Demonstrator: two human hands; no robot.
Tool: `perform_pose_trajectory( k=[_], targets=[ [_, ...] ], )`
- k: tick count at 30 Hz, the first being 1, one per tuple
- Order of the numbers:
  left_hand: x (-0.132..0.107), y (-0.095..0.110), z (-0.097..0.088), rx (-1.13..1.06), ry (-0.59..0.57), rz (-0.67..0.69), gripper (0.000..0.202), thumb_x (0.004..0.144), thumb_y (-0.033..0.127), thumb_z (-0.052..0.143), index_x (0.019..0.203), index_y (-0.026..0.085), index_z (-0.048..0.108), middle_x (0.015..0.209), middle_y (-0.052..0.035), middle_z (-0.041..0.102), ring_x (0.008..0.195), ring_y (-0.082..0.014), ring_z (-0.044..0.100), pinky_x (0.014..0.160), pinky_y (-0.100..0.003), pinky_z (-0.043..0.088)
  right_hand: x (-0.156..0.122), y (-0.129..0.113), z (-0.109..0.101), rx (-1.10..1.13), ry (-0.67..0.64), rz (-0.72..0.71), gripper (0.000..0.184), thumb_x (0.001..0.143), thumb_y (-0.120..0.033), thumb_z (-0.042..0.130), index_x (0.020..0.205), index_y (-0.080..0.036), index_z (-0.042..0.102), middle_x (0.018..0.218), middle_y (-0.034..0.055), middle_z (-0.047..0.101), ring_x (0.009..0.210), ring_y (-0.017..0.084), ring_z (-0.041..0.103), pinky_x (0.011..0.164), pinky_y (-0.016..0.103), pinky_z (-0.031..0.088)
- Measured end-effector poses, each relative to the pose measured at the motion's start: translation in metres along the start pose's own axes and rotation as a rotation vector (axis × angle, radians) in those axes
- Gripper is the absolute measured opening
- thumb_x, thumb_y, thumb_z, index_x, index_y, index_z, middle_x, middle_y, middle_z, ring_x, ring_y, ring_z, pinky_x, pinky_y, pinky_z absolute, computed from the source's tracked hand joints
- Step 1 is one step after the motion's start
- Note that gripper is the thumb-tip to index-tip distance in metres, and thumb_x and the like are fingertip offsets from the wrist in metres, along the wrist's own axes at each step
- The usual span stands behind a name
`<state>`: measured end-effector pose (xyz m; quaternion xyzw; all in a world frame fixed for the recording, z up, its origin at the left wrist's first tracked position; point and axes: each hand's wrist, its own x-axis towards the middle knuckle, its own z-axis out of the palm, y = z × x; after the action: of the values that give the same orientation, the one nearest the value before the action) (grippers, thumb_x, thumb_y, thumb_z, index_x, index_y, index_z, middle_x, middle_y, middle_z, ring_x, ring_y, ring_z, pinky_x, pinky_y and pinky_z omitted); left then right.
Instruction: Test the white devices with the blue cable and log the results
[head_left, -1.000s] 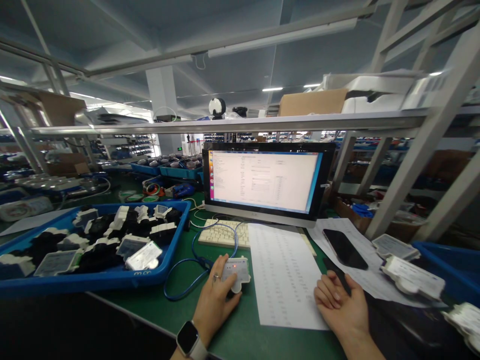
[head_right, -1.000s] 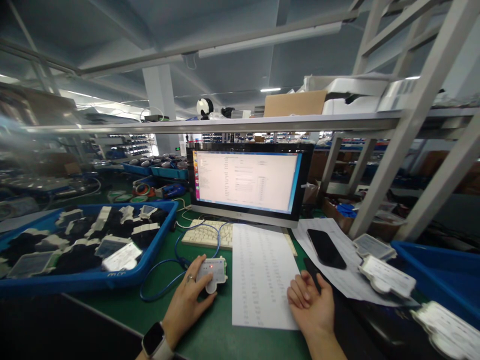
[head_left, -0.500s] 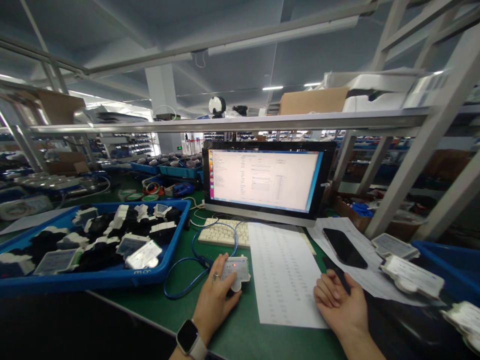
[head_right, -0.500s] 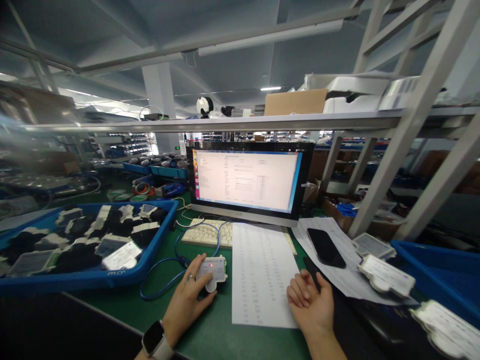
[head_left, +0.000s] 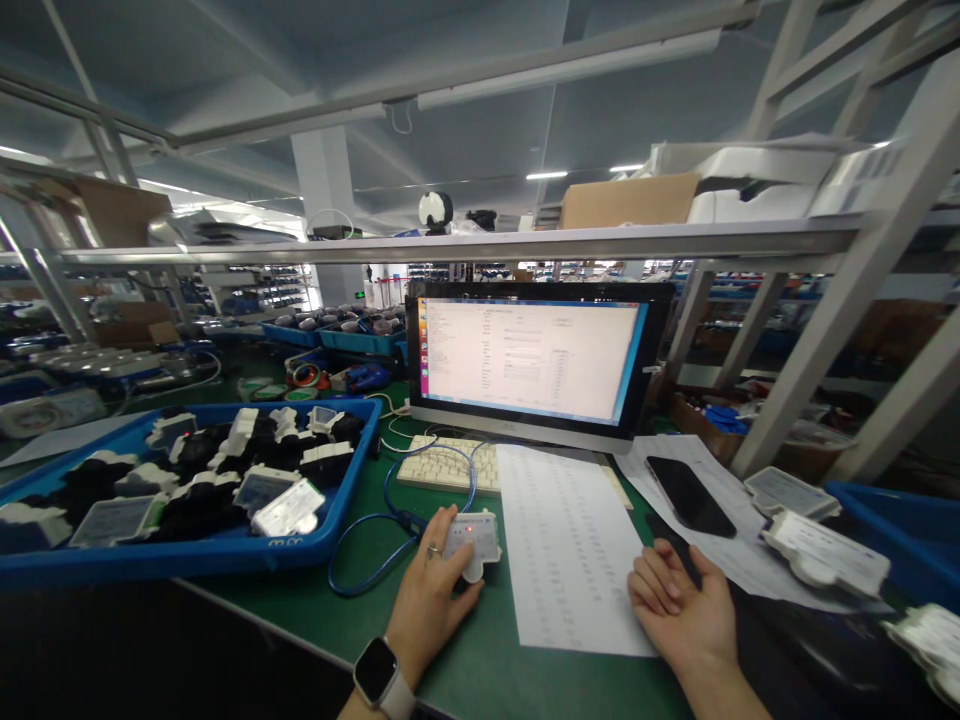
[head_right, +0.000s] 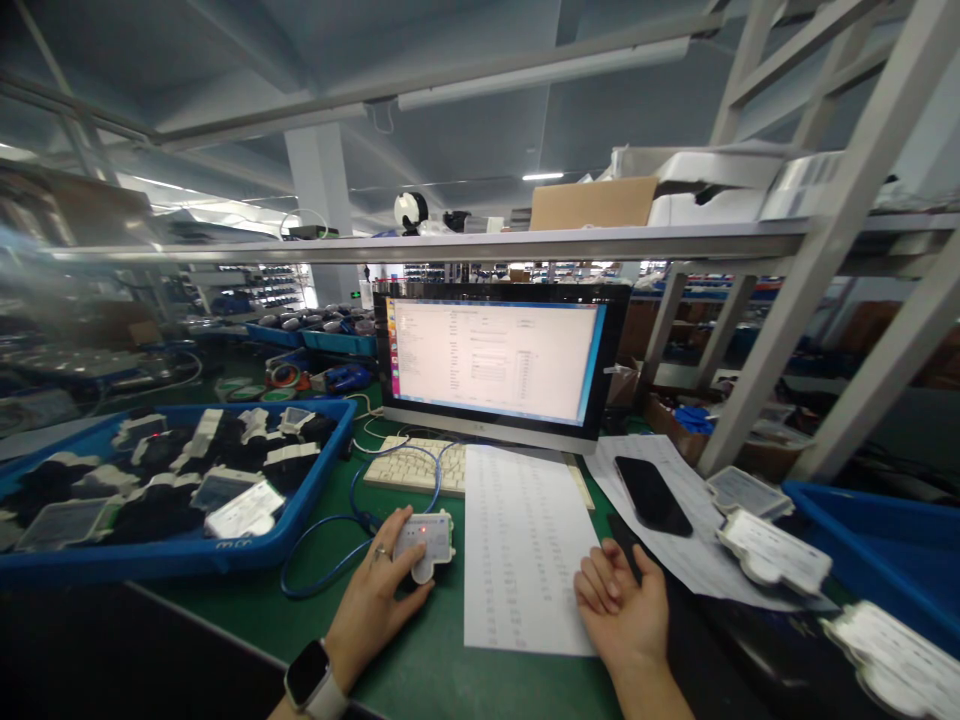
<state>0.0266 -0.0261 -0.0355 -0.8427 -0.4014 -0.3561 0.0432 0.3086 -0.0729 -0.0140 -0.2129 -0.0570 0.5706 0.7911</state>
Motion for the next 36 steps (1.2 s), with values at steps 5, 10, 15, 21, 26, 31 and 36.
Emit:
perform_pose_trajectory(
  k=[5,10,15,21,26,31,36],
  targets=[
    [0.0,0.0,0.0,-0.006,0.005,-0.001,0.027,0.072,0.014,0.063,0.098,0.02,0.057,0.14,-0.013,0.034,0.129,-0.0306,0.035,0.099,-0.046,0.044,-0.003,0.0,0.005,0.019,0.045,0.001,0.018,0.075,-0.031,0.055,0.065,-0.017,0.053,0.038,-0.0082,0.034,0.028,0.004,0.029,0.028,0.016,0.021],
    [0.0,0.0,0.0,-0.014,0.014,-0.002,0.027,0.072,0.014,0.063,0.098,0.02,0.057,0.14,-0.0127,0.035,0.129,-0.0306,0.034,0.099,-0.046,0.043,-0.003,-0.001,0.005,0.028,0.051,0.006,0.018,0.075,-0.031,0.054,0.064,-0.016,0.053,0.038,-0.0079,0.035,0.028,0.004,0.029,0.028,0.016,0.021],
    [0.0,0.0,0.0,-0.003,0.009,0.007,0.027,0.071,0.014,0.063,0.097,0.019,0.057,0.139,-0.0148,0.036,0.128,-0.0316,0.035,0.099,-0.046,0.044,0.0,0.0,0.001,0.026,0.032,0.004,0.017,0.073,-0.031,0.057,0.065,-0.016,0.054,0.038,-0.0079,0.035,0.028,0.004,0.029,0.028,0.016,0.022],
    [0.0,0.0,0.0,0.012,0.002,0.013,0.028,0.072,0.015,0.063,0.099,0.019,0.056,0.139,-0.0156,0.035,0.128,-0.0321,0.036,0.098,-0.046,0.044,0.0,0.0,-0.001,0.029,0.019,0.002,0.016,0.072,-0.03,0.058,0.065,-0.016,0.055,0.039,-0.0078,0.035,0.028,0.004,0.029,0.027,0.016,0.023],
    [0.0,-0.001,-0.001,-0.002,-0.013,-0.003,0.037,0.072,0.015,0.063,0.106,0.02,0.053,0.14,-0.0146,0.034,0.129,-0.0317,0.034,0.098,-0.047,0.044,0.001,-0.001,-0.001,0.025,0.017,0.004,0.016,0.072,-0.03,0.059,0.064,-0.016,0.056,0.038,-0.0077,0.035,0.028,0.004,0.029,0.028,0.016,0.023],
    [0.0,-0.003,0.001,-0.022,-0.003,-0.012,0.039,0.072,0.015,0.063,0.109,0.022,0.054,0.141,-0.0132,0.035,0.129,-0.0306,0.035,0.098,-0.046,0.044,0.0,0.0,-0.001,0.04,0.036,0.008,0.017,0.073,-0.03,0.057,0.064,-0.016,0.056,0.038,-0.0074,0.035,0.028,0.004,0.028,0.027,0.016,0.022],
    [0.0,0.002,-0.009,-0.039,0.071,-0.029,0.038,0.075,0.03,0.061,0.112,0.022,0.055,0.14,-0.013,0.035,0.128,-0.0312,0.037,0.098,-0.046,0.043,0.002,0.0,-0.003,0.015,0.004,0.003,0.017,0.072,-0.031,0.058,0.064,-0.016,0.055,0.039,-0.008,0.035,0.028,0.004,0.029,0.027,0.016,0.023]
  ],
)
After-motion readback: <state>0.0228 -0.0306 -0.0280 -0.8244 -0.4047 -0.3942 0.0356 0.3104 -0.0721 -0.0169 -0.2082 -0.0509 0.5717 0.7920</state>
